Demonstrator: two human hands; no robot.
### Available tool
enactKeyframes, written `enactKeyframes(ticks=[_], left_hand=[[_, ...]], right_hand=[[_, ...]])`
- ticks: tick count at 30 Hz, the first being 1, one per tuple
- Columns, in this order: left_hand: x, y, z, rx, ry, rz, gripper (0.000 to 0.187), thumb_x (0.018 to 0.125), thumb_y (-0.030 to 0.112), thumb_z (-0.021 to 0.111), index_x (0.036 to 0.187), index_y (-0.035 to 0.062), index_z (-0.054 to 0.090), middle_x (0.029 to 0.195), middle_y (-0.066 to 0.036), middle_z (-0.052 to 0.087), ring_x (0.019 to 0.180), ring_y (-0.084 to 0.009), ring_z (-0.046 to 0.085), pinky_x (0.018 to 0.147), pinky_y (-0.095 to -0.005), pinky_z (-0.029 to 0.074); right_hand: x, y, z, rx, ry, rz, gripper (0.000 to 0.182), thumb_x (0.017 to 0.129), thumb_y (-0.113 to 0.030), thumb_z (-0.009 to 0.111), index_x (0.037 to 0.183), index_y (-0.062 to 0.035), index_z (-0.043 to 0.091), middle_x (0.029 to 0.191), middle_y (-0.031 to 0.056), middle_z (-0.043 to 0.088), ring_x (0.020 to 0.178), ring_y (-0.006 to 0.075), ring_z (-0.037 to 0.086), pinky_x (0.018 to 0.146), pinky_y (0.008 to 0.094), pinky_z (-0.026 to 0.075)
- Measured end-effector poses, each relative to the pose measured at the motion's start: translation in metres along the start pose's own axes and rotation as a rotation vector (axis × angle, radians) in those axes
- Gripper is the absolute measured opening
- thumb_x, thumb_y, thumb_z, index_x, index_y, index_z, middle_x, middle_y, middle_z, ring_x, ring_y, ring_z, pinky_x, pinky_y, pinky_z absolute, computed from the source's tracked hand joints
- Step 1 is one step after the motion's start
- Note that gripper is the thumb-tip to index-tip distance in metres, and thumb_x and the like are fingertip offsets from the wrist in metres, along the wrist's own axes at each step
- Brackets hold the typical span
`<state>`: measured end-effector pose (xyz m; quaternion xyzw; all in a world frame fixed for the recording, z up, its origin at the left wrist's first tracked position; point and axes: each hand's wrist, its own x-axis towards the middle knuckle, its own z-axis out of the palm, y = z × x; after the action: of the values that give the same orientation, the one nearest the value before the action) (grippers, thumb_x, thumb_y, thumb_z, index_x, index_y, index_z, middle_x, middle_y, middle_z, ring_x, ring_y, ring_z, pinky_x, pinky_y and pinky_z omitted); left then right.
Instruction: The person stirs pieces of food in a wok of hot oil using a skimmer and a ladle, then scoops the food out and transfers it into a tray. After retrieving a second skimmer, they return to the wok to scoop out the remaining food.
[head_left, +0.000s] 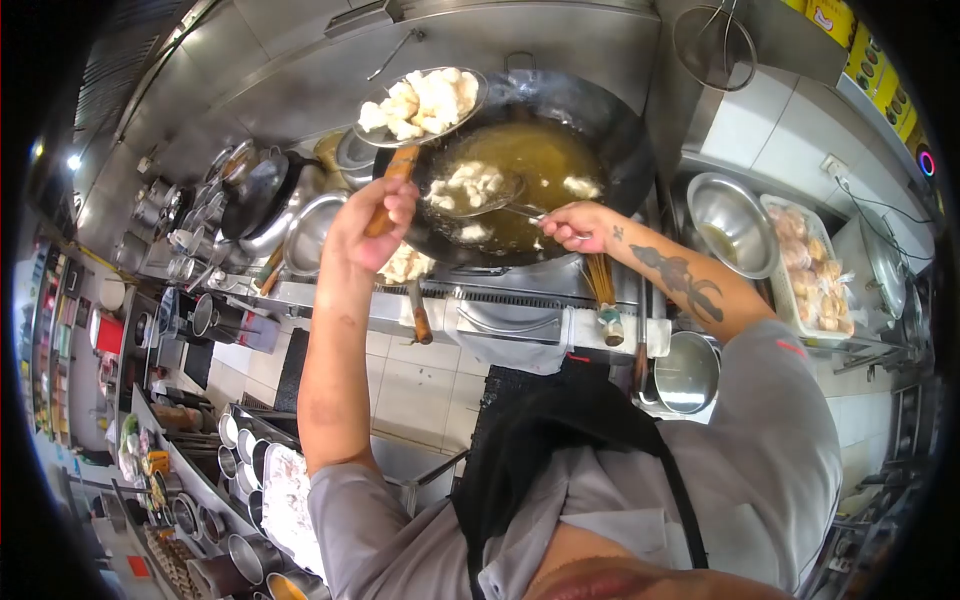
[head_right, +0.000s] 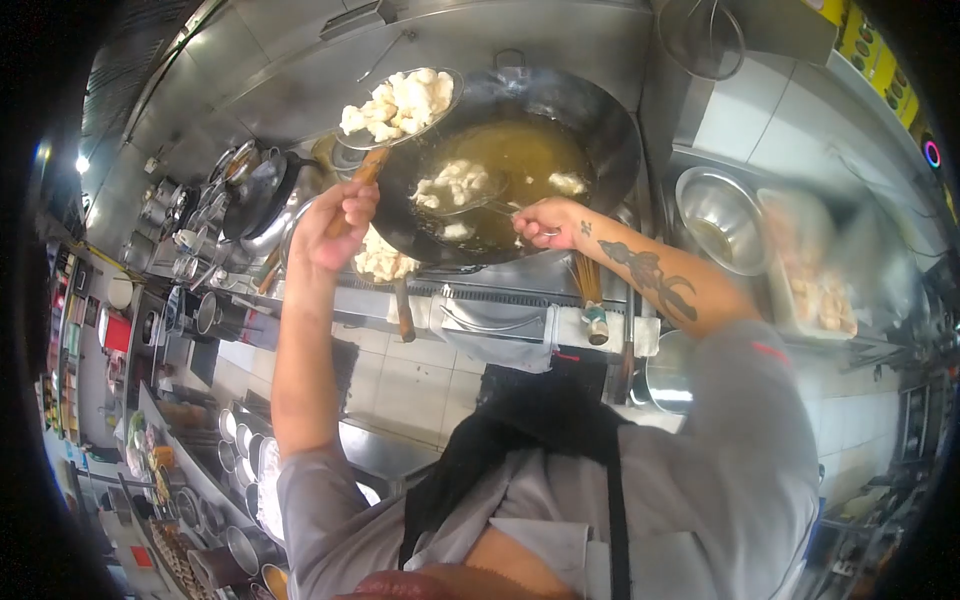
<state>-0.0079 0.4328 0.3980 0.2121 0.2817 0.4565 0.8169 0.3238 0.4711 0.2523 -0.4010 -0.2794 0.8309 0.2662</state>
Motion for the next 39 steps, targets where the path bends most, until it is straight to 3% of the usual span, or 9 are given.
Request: enactKeyframes(ticks=[8,15,25,30,31,39], left_hand=[[-0.003,-0.005,-0.002,-0.013,-0.021,-0.022,0.017,0.086,0.0,0.053,0.1,-0.0035,0.044,0.079,-0.009,0.051,0.059,-0.0091,0.048,0.047,-0.0185,0.042],[-0.009,-0.015,-0.013,-0.014,0.026,-0.006,0.012,0.087,0.001,0.053,0.095,-0.0036,0.046,0.079,-0.008,0.051,0.059,-0.0083,0.049,0.047,-0.0178,0.042],[-0.008,-0.041,-0.041,0.078,0.104,0.073,0.01,0.086,0.0,0.055,0.092,-0.0033,0.047,0.078,-0.008,0.053,0.059,-0.0077,0.049,0.046,-0.0166,0.04],[0.014,-0.058,-0.06,0.021,0.1,-0.015,0.009,0.085,0.001,0.054,0.09,-0.0014,0.047,0.076,-0.007,0.053,0.059,-0.0088,0.048,0.047,-0.0186,0.04],[0.019,-0.063,-0.064,0.048,0.099,-0.019,0.013,0.087,-0.002,0.052,0.097,-0.0019,0.045,0.079,-0.007,0.052,0.06,-0.0082,0.048,0.048,-0.0177,0.042],[0.054,-0.102,-0.065,0.073,0.058,-0.064,0.01,0.085,-0.002,0.053,0.092,-0.0033,0.046,0.074,-0.006,0.051,0.058,-0.01,0.048,0.048,-0.0198,0.041]], right_hand=[[0.053,0.002,-0.02,-0.011,0.093,-0.179,0.003,0.092,-0.006,0.049,0.091,-0.0044,0.05,0.071,0.0034,0.054,0.048,0.0054,0.043,0.036,0.0208,0.026],[0.036,0.0,-0.022,0.026,0.091,-0.274,0.004,0.092,-0.008,0.051,0.096,-0.0059,0.05,0.069,0.0021,0.051,0.048,0.0062,0.042,0.035,0.0206,0.026],[-0.084,0.013,-0.05,0.094,0.106,-0.346,0.016,0.09,-0.007,0.055,0.105,-0.0079,0.051,0.07,0.0022,0.052,0.044,0.0055,0.042,0.032,0.0189,0.028],[-0.132,0.005,-0.06,-0.031,0.226,-0.418,0.016,0.091,-0.007,0.053,0.107,-0.0061,0.05,0.07,0.0028,0.052,0.043,0.0056,0.042,0.03,0.0183,0.027],[-0.143,0.0,-0.06,-0.073,0.252,-0.43,0.017,0.091,-0.007,0.053,0.107,-0.0056,0.05,0.07,0.0029,0.053,0.043,0.0056,0.042,0.03,0.0181,0.026],[-0.214,-0.046,-0.024,-0.345,0.331,-0.448,0.026,0.09,-0.006,0.051,0.115,-0.0039,0.048,0.068,0.0011,0.051,0.039,0.0038,0.039,0.028,0.0178,0.026]])
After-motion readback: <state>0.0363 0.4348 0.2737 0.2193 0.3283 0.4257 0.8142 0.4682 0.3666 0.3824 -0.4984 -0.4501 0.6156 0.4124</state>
